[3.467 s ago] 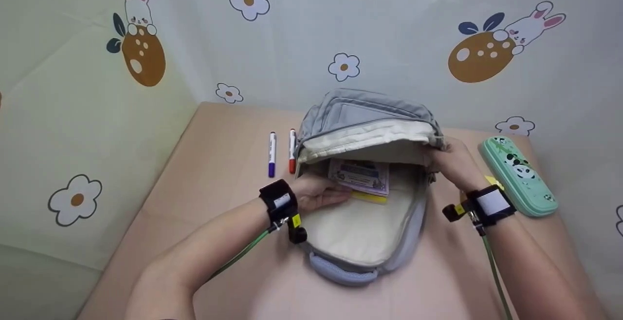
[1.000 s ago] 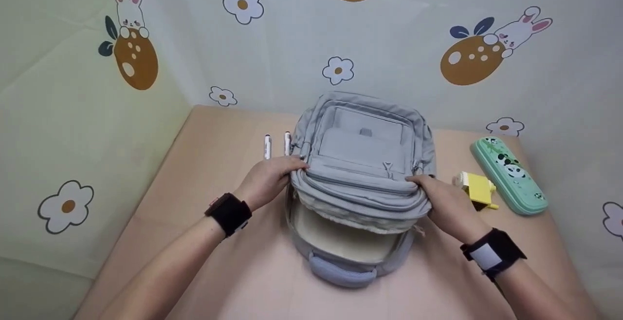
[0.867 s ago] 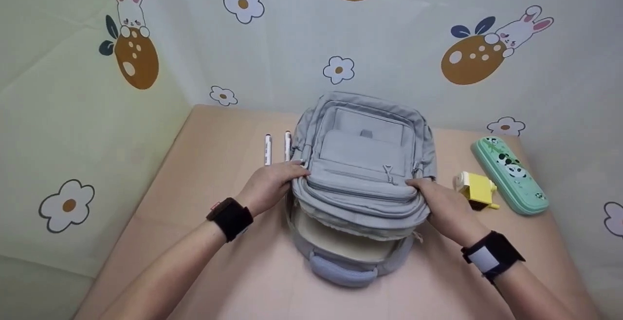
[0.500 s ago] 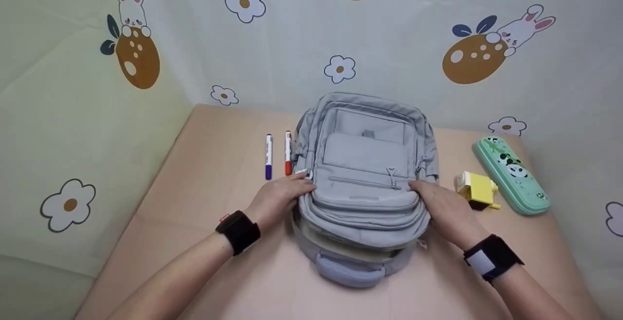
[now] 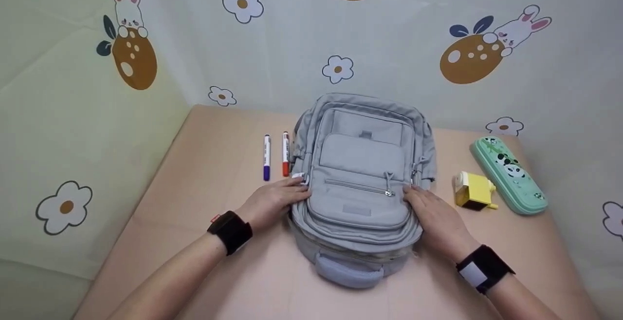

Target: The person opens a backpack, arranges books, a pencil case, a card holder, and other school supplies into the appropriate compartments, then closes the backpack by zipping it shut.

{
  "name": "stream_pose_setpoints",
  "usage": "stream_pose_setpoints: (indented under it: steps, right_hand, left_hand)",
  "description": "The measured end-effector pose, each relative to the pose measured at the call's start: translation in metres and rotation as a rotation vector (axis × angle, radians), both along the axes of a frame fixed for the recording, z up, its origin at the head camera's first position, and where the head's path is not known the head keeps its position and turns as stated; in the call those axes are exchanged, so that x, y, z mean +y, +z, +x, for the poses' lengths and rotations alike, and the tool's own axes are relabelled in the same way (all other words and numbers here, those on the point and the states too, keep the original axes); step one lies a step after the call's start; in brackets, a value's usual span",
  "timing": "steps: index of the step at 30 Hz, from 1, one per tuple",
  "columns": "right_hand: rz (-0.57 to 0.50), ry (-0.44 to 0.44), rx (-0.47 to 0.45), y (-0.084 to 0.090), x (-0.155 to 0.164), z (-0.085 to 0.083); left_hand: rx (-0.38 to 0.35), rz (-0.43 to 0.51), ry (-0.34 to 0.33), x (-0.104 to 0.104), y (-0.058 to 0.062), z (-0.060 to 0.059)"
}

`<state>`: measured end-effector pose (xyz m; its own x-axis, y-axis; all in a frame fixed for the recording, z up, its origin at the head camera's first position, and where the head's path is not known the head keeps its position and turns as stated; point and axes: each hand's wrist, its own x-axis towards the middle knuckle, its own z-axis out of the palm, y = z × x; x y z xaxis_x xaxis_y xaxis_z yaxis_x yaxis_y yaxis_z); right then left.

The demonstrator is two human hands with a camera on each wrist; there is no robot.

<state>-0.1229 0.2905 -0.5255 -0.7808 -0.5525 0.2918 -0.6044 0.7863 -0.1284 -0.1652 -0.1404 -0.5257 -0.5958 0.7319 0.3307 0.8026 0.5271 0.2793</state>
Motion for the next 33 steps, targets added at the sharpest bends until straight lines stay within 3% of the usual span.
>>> stream_pose_setpoints:
  steps: [7, 14, 20, 23, 28, 30, 33]
  right_hand:
    - [-0.032, -0.037, -0.227, 0.006, 0.005, 0.004]
    - [-0.088, 0.094, -0.355, 0.015, 0.019, 0.007]
    - [-0.224, 0.103, -0.484, 0.02, 0.021, 0.009]
    - [-0.206, 0.066, -0.47, 0.019, 0.017, 0.01]
    - [-0.049, 0.066, -0.32, 0.013, 0.011, 0.011]
    - [-0.022, 0.067, -0.301, 0.012, 0.01, 0.012]
    - [0.001, 0.079, -0.29, 0.016, 0.008, 0.01]
  left_hand:
    - [-0.123, -0.051, 0.039, -0.004, -0.004, 0.001]
    - [-0.242, -0.031, 0.049, -0.008, -0.003, 0.002]
    - [-0.252, -0.018, 0.056, -0.007, -0.001, 0.002]
    - [-0.224, -0.02, 0.058, -0.005, -0.001, 0.001]
    - [-0.158, -0.008, 0.069, -0.004, -0.001, -0.001]
    - [-0.155, 0.018, 0.118, -0.003, -0.001, -0.002]
    - [-0.186, 0.09, 0.271, 0.0, 0.003, -0.008]
